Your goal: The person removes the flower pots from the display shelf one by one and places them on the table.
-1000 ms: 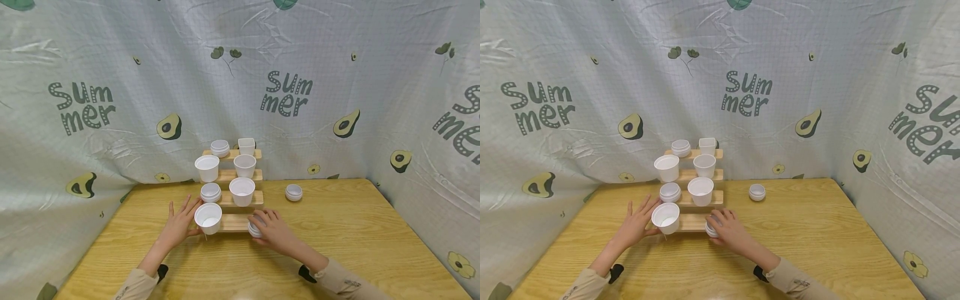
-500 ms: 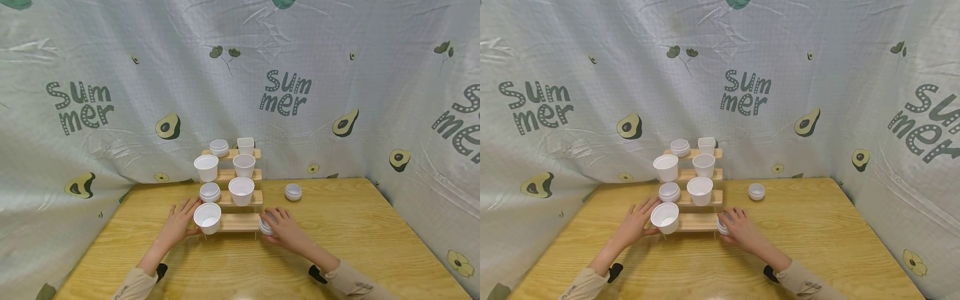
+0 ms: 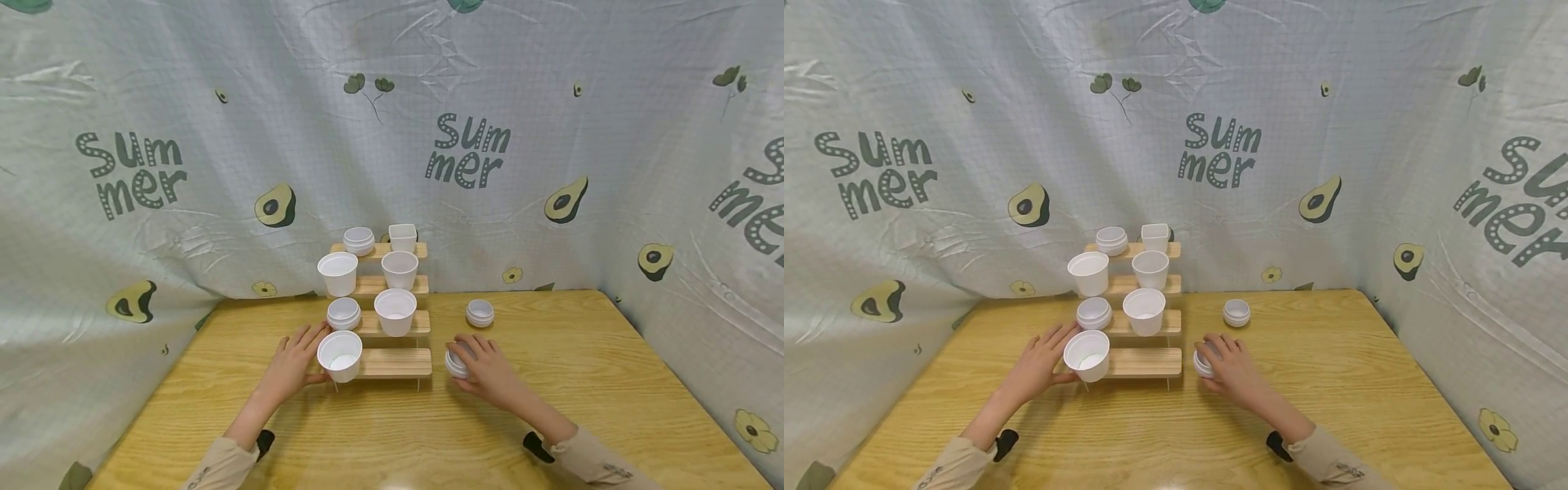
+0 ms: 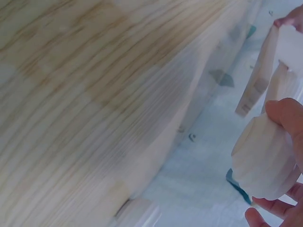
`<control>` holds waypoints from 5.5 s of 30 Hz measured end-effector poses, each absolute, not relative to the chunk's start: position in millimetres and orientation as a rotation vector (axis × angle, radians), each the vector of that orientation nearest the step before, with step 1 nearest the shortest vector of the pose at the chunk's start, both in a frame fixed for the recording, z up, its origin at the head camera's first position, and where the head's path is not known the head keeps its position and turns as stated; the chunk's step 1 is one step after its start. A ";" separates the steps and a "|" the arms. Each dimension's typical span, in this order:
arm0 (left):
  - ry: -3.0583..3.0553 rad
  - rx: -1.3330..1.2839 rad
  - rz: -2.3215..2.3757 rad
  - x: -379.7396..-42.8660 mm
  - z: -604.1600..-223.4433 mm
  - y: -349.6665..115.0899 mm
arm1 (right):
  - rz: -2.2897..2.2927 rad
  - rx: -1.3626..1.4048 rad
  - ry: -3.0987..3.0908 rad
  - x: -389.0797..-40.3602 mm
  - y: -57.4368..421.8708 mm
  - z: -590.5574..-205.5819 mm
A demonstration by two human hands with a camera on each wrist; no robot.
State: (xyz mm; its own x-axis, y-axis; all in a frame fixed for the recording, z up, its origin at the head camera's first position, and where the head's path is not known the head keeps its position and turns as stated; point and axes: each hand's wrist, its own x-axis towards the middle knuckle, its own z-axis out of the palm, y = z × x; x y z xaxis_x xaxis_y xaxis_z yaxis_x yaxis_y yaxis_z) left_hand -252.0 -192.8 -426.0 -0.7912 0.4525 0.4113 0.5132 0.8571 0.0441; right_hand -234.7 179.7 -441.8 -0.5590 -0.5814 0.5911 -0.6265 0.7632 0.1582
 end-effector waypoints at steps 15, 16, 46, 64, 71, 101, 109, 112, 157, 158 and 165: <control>-2.642 -0.705 -0.193 -249.8 -424.4 -192.1 | 0.094 0.821 -2.328 -237.8 211.4 -441.7; -2.640 -0.705 -0.188 -249.9 -424.6 -192.3 | 0.090 0.817 -2.328 -237.6 213.5 -441.8; -2.613 -0.716 -0.184 -250.5 -426.7 -193.3 | 0.094 0.660 -2.354 -254.8 275.7 -445.6; -2.642 -0.714 -0.208 -251.0 -426.6 -192.4 | 0.115 0.508 -2.372 -276.5 306.6 -443.8; -2.651 -0.708 -0.209 -250.3 -426.9 -192.6 | 0.129 0.461 -2.376 -285.7 312.1 -443.5; -2.654 -0.700 -0.205 -250.8 -428.5 -192.1 | 0.195 0.272 -2.648 -322.3 308.6 -448.0; -2.654 -0.703 -0.193 -251.3 -429.7 -192.3 | 0.212 0.275 -2.692 -328.2 302.4 -452.0; -2.654 -0.703 -0.197 -251.3 -430.0 -192.5 | 0.199 0.298 -2.695 -329.8 299.4 -454.2; -2.625 -0.695 -0.210 -248.5 -427.4 -188.8 | 0.170 0.390 -2.766 -343.6 280.8 -463.2; -2.627 -0.693 -0.213 -248.6 -427.3 -188.7 | 0.167 0.391 -2.766 -343.6 280.6 -463.2; -2.635 -0.688 -0.206 -247.8 -426.2 -188.6 | 0.174 0.383 -2.780 -343.4 280.3 -460.7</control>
